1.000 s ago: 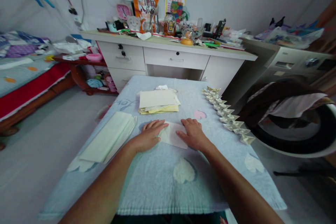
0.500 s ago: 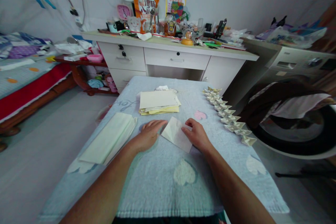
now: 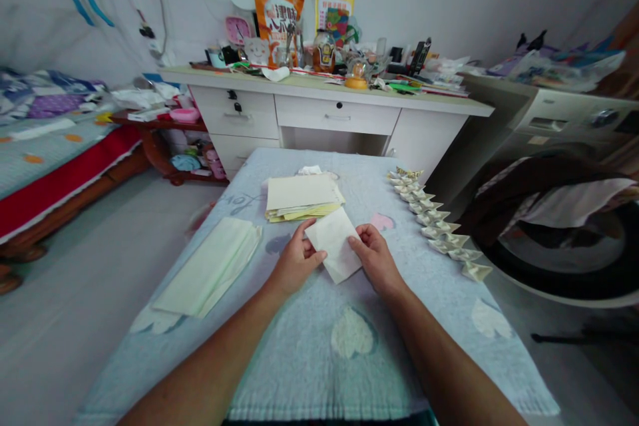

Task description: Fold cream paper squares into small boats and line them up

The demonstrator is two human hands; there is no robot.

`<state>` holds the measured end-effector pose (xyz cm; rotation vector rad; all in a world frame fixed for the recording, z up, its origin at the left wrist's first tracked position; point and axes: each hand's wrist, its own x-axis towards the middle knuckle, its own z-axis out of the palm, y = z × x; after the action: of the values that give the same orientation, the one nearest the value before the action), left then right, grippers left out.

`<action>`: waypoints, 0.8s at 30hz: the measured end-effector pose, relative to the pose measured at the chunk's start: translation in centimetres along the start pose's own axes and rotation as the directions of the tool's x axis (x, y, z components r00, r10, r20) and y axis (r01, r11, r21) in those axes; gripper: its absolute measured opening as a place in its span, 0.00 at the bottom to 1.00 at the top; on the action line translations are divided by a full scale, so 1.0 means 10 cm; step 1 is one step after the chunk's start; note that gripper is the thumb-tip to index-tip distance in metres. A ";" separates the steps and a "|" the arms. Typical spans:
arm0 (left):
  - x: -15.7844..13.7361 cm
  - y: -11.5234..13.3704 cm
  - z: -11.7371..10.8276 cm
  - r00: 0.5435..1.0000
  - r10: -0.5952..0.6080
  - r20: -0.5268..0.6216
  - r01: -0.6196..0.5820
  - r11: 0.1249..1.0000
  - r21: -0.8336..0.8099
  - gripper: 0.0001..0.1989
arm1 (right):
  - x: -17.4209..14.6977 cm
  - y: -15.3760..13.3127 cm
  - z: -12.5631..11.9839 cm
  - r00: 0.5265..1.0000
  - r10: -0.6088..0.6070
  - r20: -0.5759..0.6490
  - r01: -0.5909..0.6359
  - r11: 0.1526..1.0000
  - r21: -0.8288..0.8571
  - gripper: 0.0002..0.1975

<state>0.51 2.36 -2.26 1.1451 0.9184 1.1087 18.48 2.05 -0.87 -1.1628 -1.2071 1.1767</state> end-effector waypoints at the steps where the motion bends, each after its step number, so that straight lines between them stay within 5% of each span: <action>1: 0.00 0.00 0.00 1.000 0.002 -0.007 -0.001 1.000 0.012 0.41 | 0.00 0.00 0.00 1.000 0.004 0.007 -0.004 1.000 0.009 0.14; 6: 0.01 0.06 0.00 0.997 0.038 -0.063 -0.034 0.997 0.073 0.35 | 0.00 0.03 -0.02 0.998 0.005 0.062 -0.006 1.000 0.013 0.16; 10: 0.01 0.08 -0.02 0.992 0.064 -0.112 -0.048 0.989 0.143 0.31 | -0.03 0.01 -0.04 0.992 -0.129 0.012 0.128 0.953 -0.276 0.17; 13: 0.01 0.08 -0.03 0.989 0.061 -0.133 -0.040 0.987 0.155 0.30 | -0.12 -0.09 -0.03 0.927 -0.374 0.035 0.312 0.715 -0.626 0.22; 16: 0.00 0.10 -0.03 0.987 0.059 -0.151 -0.036 0.988 0.151 0.29 | -0.25 -0.20 0.01 0.883 -0.378 0.278 0.446 0.490 -0.749 0.27; 19: 0.00 0.11 -0.02 0.986 0.053 -0.160 -0.031 0.990 0.137 0.29 | -0.33 -0.23 0.09 0.831 -0.340 0.440 0.548 0.370 -0.750 0.29; 24: -0.01 0.09 -0.01 0.997 0.006 -0.080 0.006 0.990 0.141 0.26 | -0.32 -0.12 0.13 0.799 -0.324 0.507 0.589 0.253 -0.767 0.18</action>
<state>0.27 2.36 -1.37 1.2224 1.0730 1.1103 17.14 -1.15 0.20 -1.2414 -2.3782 0.0598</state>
